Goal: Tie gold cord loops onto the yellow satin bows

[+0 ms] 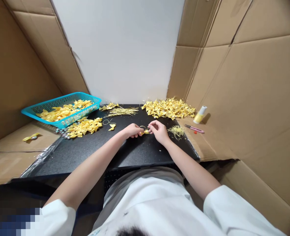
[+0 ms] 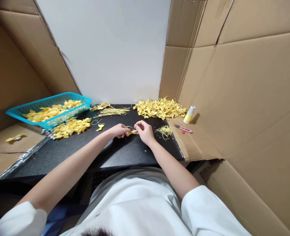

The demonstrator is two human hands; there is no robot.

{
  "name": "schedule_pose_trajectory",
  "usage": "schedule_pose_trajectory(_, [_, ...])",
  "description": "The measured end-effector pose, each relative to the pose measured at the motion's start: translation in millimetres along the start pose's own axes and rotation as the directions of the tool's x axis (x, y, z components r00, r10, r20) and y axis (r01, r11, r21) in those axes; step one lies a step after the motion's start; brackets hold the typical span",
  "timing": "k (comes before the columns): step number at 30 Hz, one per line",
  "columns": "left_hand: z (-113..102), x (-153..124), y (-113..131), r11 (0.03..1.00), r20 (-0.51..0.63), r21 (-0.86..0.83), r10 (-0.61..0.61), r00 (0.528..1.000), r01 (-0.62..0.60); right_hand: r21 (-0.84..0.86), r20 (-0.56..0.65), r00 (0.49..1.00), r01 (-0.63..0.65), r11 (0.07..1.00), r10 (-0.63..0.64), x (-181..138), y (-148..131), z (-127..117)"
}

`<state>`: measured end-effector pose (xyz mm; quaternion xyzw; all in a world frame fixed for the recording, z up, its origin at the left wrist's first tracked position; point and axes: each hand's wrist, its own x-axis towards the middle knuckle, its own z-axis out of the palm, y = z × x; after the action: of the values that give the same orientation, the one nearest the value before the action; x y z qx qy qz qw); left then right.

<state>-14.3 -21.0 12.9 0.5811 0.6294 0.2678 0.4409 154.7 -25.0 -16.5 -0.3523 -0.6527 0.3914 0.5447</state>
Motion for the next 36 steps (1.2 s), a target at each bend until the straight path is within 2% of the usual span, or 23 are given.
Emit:
schedule_pose_trajectory(3, [-1,0,-2,0.999,-0.003,0.010,0.044,0.999,-0.044,-0.013,0.003,1.000,-0.013,1.000,0.013,-1,-1,-1])
schedule_pose_trajectory(6, [-8,-6,-3,0.987,-0.090,0.002,0.160,0.983,-0.160,-0.023,-0.005,1.000,-0.009,1.000,0.009,-1,-3,-2])
schedule_pose_trajectory(10, [-14,-19,1,0.915,-0.237,-0.014,0.388,0.891,-0.402,-0.021,-0.017,1.000,0.003,1.000,-0.003,0,-4,-2])
schedule_pose_trajectory(12, [-12,-26,4,0.873,-0.191,-0.016,0.476,0.859,-0.487,-0.016,-0.022,1.000,0.006,1.000,-0.007,0,-5,-2])
schedule_pose_trajectory(15, [-4,-31,7,0.824,0.022,0.072,0.563,0.826,-0.563,-0.010,-0.024,1.000,0.013,1.000,-0.013,0,-5,-2])
schedule_pose_trajectory(17, [2,-30,6,0.799,0.047,0.134,0.586,0.809,-0.587,-0.008,-0.022,1.000,0.018,1.000,-0.018,0,-5,-3])
schedule_pose_trajectory(22, [10,-24,0,0.783,-0.171,0.197,0.620,0.766,-0.590,-0.014,-0.017,0.999,0.034,0.999,-0.034,0,-7,-3])
schedule_pose_trajectory(24, [13,-24,-1,0.782,-0.225,0.207,0.622,0.750,-0.587,-0.024,-0.014,0.999,0.040,0.999,-0.040,0,-7,-3])
schedule_pose_trajectory(28, [19,-23,-1,0.804,-0.248,0.180,0.595,0.764,-0.567,-0.048,-0.016,0.998,0.066,0.997,-0.067,0,-8,-3])
schedule_pose_trajectory(32, [21,-19,-3,0.833,-0.174,0.117,0.554,0.814,-0.542,-0.078,-0.005,0.996,0.092,0.993,-0.092,1,-8,-5])
schedule_pose_trajectory(36, [20,-16,-3,0.852,-0.147,0.037,0.521,0.841,-0.522,-0.140,-0.014,0.996,0.087,0.986,-0.090,1,-11,-2])
